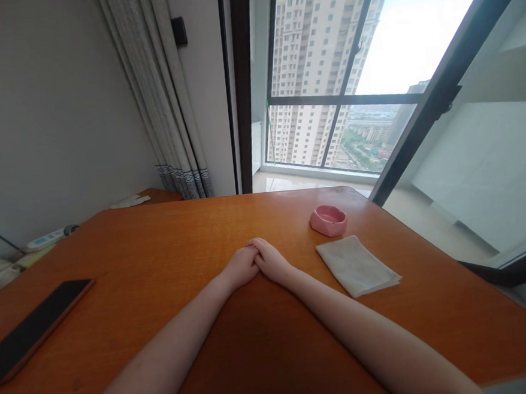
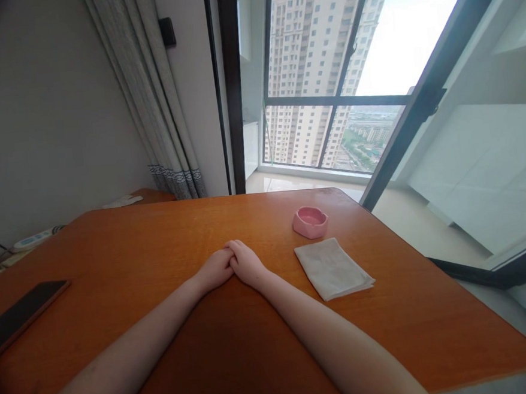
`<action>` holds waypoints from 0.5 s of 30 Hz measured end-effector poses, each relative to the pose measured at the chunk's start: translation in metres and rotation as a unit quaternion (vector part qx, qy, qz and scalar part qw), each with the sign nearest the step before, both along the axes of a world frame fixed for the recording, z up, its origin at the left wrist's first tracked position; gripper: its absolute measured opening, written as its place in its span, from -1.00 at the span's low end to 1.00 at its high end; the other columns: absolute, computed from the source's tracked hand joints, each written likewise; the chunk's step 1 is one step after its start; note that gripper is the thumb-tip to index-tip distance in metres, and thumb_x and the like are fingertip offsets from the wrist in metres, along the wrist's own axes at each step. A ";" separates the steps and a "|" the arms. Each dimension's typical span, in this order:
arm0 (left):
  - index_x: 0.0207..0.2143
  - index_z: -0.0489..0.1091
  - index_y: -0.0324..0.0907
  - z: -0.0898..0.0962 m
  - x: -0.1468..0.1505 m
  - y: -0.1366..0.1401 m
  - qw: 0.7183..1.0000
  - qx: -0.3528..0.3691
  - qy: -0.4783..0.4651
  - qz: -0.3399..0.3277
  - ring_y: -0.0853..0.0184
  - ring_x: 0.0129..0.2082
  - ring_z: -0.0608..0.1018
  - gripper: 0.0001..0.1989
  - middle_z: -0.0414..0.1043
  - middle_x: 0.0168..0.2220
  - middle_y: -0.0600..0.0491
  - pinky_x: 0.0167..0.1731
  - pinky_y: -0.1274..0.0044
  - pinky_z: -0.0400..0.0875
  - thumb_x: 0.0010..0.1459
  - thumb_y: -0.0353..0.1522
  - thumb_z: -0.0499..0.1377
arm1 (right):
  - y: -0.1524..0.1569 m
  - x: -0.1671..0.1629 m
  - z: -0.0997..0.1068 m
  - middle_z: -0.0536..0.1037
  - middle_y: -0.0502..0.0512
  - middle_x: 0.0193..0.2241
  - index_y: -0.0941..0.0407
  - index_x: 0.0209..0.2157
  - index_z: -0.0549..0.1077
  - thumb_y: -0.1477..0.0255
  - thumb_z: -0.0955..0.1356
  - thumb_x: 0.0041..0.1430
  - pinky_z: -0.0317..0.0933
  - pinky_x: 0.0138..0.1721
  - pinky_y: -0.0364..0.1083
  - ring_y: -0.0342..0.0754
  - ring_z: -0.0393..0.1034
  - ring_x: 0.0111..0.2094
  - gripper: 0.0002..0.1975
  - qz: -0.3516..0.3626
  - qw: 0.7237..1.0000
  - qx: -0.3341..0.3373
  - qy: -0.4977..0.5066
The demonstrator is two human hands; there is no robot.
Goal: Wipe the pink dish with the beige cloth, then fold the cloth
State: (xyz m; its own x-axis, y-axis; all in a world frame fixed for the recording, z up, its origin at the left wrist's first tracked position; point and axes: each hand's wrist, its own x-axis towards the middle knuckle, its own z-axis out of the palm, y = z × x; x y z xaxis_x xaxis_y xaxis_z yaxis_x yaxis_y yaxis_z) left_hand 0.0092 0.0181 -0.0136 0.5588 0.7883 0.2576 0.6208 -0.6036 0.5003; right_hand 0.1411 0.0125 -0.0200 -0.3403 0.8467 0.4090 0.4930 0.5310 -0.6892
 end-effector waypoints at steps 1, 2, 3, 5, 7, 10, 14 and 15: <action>-0.30 0.39 -0.24 -0.001 0.000 -0.001 1.000 0.006 0.005 -0.004 0.23 -0.21 0.51 -0.77 0.49 -0.25 -0.08 -0.19 0.46 0.37 -0.04 -0.50 0.02 | -0.001 0.001 -0.001 0.44 0.11 -0.23 0.13 -0.21 0.38 0.67 0.17 -0.05 0.20 -0.03 -0.03 -0.05 0.30 -0.14 -0.63 0.001 1.000 0.001 -0.002; -0.30 0.39 -0.24 -0.002 0.000 -0.001 1.000 0.011 0.008 -0.008 0.23 -0.21 0.51 -0.77 0.49 -0.25 -0.08 -0.20 0.47 0.37 -0.03 -0.49 0.02 | -0.003 0.002 -0.002 0.43 0.11 -0.23 0.12 -0.20 0.38 0.67 0.16 -0.05 0.20 -0.03 -0.03 -0.05 0.30 -0.14 -0.63 0.002 1.000 0.002 -0.005; -0.31 0.39 -0.24 -0.003 0.000 -0.001 1.000 0.015 0.011 -0.011 0.23 -0.22 0.51 -0.78 0.49 -0.25 -0.08 -0.20 0.47 0.37 -0.03 -0.49 0.02 | -0.003 0.002 -0.003 0.43 0.10 -0.22 0.12 -0.20 0.38 0.67 0.16 -0.05 0.20 -0.03 -0.03 -0.05 0.30 -0.14 -0.62 0.002 1.000 0.003 -0.007; -0.32 0.40 -0.24 -0.004 0.000 -0.001 1.000 0.018 0.013 -0.009 0.23 -0.23 0.50 -0.78 0.49 -0.27 -0.08 -0.22 0.48 0.37 -0.02 -0.49 0.02 | -0.004 0.000 -0.004 0.43 0.10 -0.21 0.11 -0.19 0.38 0.67 0.16 -0.05 0.20 -0.03 -0.03 -0.06 0.30 -0.14 -0.61 -0.001 1.000 0.002 -0.011; -0.33 0.40 -0.23 -0.004 -0.001 -0.001 1.000 0.015 0.011 -0.006 0.23 -0.24 0.50 -0.79 0.49 -0.26 -0.07 -0.22 0.48 0.36 -0.03 -0.48 0.03 | -0.004 -0.001 -0.001 0.44 0.12 -0.20 0.12 -0.15 0.38 0.67 0.16 -0.04 0.20 -0.03 -0.02 -0.06 0.30 -0.13 -0.59 0.004 1.000 0.003 -0.030; -0.28 0.39 -0.21 -0.002 -0.002 -0.001 1.000 0.002 -0.014 -0.013 0.28 -0.30 0.48 -0.79 0.47 -0.31 -0.02 -0.26 0.48 0.36 0.02 -0.44 0.05 | -0.003 0.015 0.015 0.46 0.11 -0.15 0.08 -0.10 0.39 0.66 0.18 -0.01 0.07 0.09 0.06 -0.03 0.29 -0.07 -0.57 0.008 0.990 0.055 -0.133; -0.19 0.37 -0.17 0.004 -0.003 -0.001 0.997 -0.028 -0.068 -0.012 0.36 -0.38 0.43 -0.76 0.41 -0.32 0.04 -0.31 0.52 0.34 0.09 -0.38 0.03 | 0.003 0.081 0.047 0.37 0.16 0.01 0.08 0.00 0.34 0.62 0.19 0.03 -0.28 0.21 0.19 0.05 0.16 0.08 -0.53 -0.209 0.935 0.177 -0.226; -0.20 0.37 -0.17 0.005 -0.004 -0.001 0.996 -0.035 -0.075 -0.011 0.37 -0.37 0.43 -0.77 0.41 -0.30 0.03 -0.31 0.52 0.33 0.09 -0.37 0.03 | 0.005 0.101 0.052 0.35 0.20 0.03 0.11 0.02 0.32 0.59 0.19 0.04 -0.27 0.19 0.22 0.09 0.14 0.09 -0.53 -0.288 0.912 0.185 -0.228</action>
